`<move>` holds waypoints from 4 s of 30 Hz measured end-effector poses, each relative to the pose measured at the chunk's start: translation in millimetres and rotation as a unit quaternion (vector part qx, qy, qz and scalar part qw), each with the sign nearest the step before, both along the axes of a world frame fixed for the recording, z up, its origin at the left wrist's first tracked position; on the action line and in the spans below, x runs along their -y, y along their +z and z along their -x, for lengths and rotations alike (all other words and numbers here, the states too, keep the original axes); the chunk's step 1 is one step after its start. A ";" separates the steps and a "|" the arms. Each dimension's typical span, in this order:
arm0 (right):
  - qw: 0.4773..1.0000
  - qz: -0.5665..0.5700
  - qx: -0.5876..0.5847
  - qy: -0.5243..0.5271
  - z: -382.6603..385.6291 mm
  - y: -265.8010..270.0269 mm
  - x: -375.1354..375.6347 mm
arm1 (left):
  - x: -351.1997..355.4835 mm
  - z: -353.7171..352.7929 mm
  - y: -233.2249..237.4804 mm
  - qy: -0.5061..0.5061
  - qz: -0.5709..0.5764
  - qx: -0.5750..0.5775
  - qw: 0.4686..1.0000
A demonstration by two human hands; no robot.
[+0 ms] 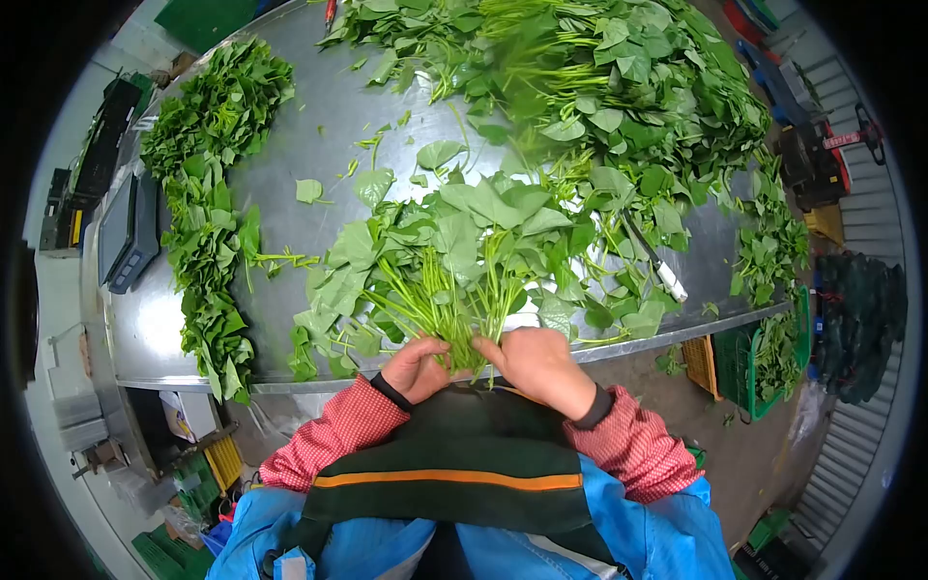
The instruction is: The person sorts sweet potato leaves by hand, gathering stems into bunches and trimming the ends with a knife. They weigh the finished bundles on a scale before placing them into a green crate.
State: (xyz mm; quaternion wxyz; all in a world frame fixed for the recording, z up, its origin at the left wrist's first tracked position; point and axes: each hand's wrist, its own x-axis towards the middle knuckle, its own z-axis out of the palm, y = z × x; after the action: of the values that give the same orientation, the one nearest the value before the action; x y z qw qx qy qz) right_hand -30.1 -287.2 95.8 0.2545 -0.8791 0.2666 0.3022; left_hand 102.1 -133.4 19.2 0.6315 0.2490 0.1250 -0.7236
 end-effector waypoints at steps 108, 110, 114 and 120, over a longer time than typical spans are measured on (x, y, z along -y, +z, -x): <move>0.751 -0.356 0.297 -0.470 14.4 -59.7 -15.7 | -1.0 5.5 10.4 -0.036 -0.068 0.083 0.994; 0.759 -0.315 0.340 -0.457 11.9 -70.0 -13.9 | 1.7 7.1 14.9 -0.019 -0.045 0.064 0.997; 0.840 -0.236 0.315 -0.373 9.1 -87.3 0.0 | 4.6 9.0 20.1 -0.076 -0.010 0.098 0.992; 0.949 0.059 0.223 -0.214 2.7 -16.7 22.7 | 1.6 8.1 14.4 -0.039 -0.016 0.036 0.998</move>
State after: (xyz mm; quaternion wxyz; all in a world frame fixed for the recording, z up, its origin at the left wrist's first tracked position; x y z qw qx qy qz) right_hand -32.8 -309.9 79.1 0.3135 -0.8600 0.4021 0.0209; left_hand 94.1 -134.9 33.7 0.6027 0.2896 0.1045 -0.7362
